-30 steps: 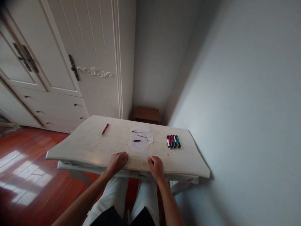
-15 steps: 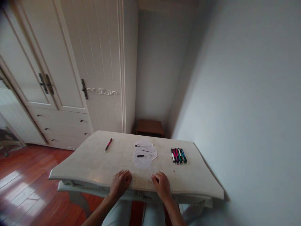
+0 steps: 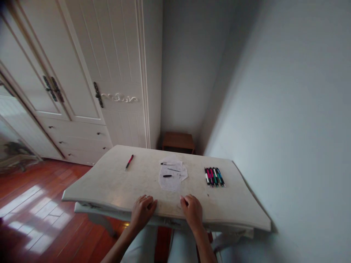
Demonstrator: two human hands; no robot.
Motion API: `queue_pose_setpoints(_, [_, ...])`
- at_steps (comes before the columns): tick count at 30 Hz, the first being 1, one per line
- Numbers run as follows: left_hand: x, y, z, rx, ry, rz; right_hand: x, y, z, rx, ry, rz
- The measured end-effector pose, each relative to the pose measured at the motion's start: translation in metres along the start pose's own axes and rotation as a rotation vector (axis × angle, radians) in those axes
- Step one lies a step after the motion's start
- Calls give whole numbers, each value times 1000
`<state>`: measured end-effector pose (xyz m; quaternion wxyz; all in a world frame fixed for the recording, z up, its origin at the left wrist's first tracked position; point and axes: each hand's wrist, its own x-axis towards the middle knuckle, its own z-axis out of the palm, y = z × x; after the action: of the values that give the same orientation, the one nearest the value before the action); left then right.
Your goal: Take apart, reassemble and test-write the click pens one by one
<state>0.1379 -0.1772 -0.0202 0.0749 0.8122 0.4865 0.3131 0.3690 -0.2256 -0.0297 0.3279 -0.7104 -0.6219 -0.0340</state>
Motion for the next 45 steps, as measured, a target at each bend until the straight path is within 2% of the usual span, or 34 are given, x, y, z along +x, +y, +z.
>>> queue_pose_setpoints(4, [4,-4,-3,-110,-57,-79,-1,1,-4,17,-2,-52])
queue_pose_setpoints(8, [25,-12,-9,-380,-181,-199,-1,-1,-7,45,-29,-26])
queue_pose_setpoints(11, [58,-12,-13,-484,-93,-187,1,0,-8,110,-69,17])
queue_pose_setpoints(12, [72,-11,-14,-487,-49,-161,2,1,-10,132,-89,37])
queue_pose_setpoints(14, [102,-9,-12,-501,-40,-55,6,3,-14,187,-161,73])
queue_pose_setpoints(16, [132,-12,-5,-512,-47,146,14,4,-21,286,-247,82])
queue_pose_setpoints(19, [171,-22,13,-448,-129,411,31,5,-33,415,-302,13])
queue_pose_setpoints(23, [201,-35,39,-261,-197,492,68,5,-40,398,-212,-30])
queue_pose_setpoints(27, [209,-42,54,-212,-256,569,116,15,-26,365,-157,-43])
queue_pose_setpoints(33, [209,-50,64,-138,-304,554,172,32,4,179,-301,-164])
queue_pose_setpoints(39, [209,-52,67,-142,-339,580,185,31,12,-8,-483,-226])
queue_pose_setpoints(45, [209,-51,69,-200,-327,528,182,31,24,26,-504,-250])
